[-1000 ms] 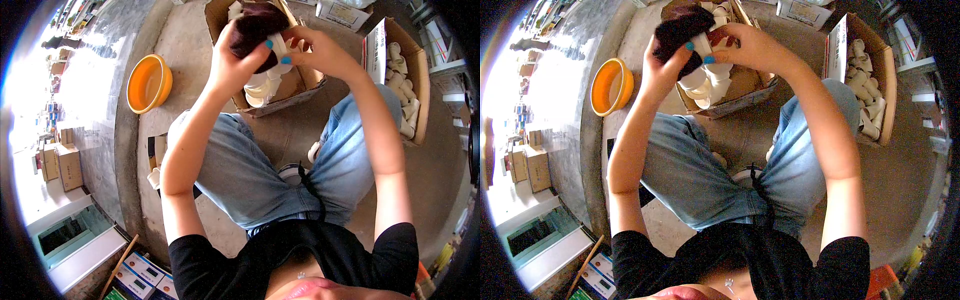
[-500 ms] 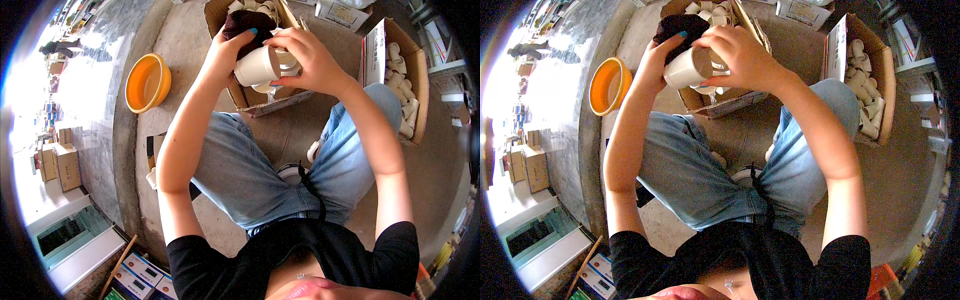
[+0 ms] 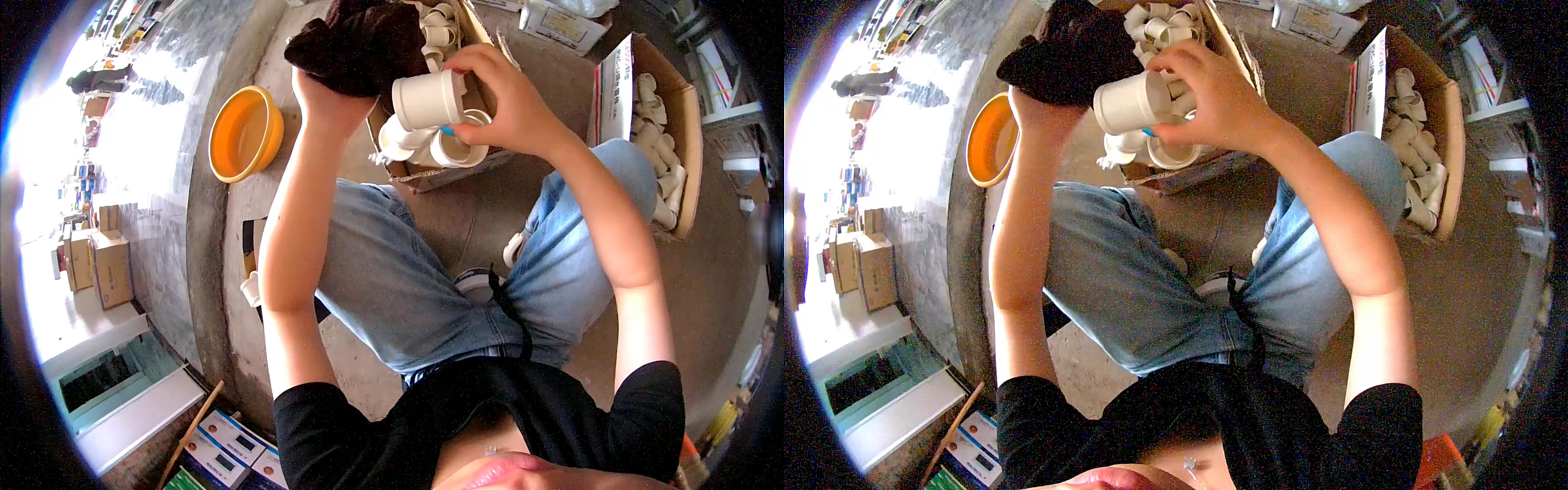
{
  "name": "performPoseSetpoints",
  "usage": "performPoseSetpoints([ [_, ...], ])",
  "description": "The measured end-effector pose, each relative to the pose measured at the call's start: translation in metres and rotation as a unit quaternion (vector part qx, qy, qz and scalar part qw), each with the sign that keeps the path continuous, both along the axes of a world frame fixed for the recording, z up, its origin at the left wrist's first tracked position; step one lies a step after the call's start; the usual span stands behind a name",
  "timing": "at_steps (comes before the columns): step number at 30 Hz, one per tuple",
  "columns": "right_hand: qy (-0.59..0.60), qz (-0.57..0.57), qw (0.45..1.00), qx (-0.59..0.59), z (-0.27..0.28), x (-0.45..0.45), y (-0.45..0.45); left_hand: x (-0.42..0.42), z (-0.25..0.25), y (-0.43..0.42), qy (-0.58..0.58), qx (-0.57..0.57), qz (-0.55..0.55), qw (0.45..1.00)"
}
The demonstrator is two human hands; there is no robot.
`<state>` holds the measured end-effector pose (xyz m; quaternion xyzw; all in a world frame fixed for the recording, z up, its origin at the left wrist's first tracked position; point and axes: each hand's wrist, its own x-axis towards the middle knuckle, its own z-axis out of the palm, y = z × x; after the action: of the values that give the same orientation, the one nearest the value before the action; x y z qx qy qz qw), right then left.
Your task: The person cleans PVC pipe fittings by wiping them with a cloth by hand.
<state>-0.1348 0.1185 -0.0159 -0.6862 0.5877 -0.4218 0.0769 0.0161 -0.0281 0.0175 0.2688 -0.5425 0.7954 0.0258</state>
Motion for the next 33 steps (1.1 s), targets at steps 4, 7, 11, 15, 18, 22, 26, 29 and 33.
performPoseSetpoints([
  [4, -0.130, 0.033, 0.991, 0.023, -0.002, -0.006, 0.000, 0.009, -0.009, -0.006, -0.184, -0.588, 0.290, 0.732],
  [7, -0.148, 0.051, 0.987, 0.026, 0.004, -0.011, 0.002, 0.013, -0.017, -0.013, -0.223, -0.645, 0.286, 0.673],
  [11, -0.133, 0.096, 0.986, -0.001, 0.008, -0.015, 0.001, 0.011, -0.022, -0.013, -0.268, -0.646, 0.245, 0.671],
  [15, -0.136, 0.081, 0.987, 0.000, 0.003, -0.014, 0.001, 0.002, -0.006, 0.012, -0.485, -0.689, 0.209, 0.496],
  [18, -0.125, 0.040, 0.991, -0.017, 0.000, -0.013, 0.000, -0.001, -0.004, 0.018, -0.511, -0.712, 0.198, 0.439],
  [22, -0.138, 0.052, 0.989, -0.025, 0.000, -0.013, -0.002, 0.004, -0.029, -0.007, -0.303, -0.685, 0.205, 0.630],
  [26, -0.164, 0.057, 0.985, 0.002, -0.002, -0.015, -0.004, -0.003, -0.013, 0.010, -0.589, -0.652, 0.213, 0.427],
  [29, -0.133, 0.038, 0.990, -0.002, -0.003, -0.020, -0.004, -0.004, -0.023, -0.008, -0.616, -0.600, 0.259, 0.440],
  [33, -0.184, 0.055, 0.981, -0.038, 0.004, -0.023, -0.003, 0.007, -0.029, -0.032, -0.676, -0.612, 0.310, 0.269],
])
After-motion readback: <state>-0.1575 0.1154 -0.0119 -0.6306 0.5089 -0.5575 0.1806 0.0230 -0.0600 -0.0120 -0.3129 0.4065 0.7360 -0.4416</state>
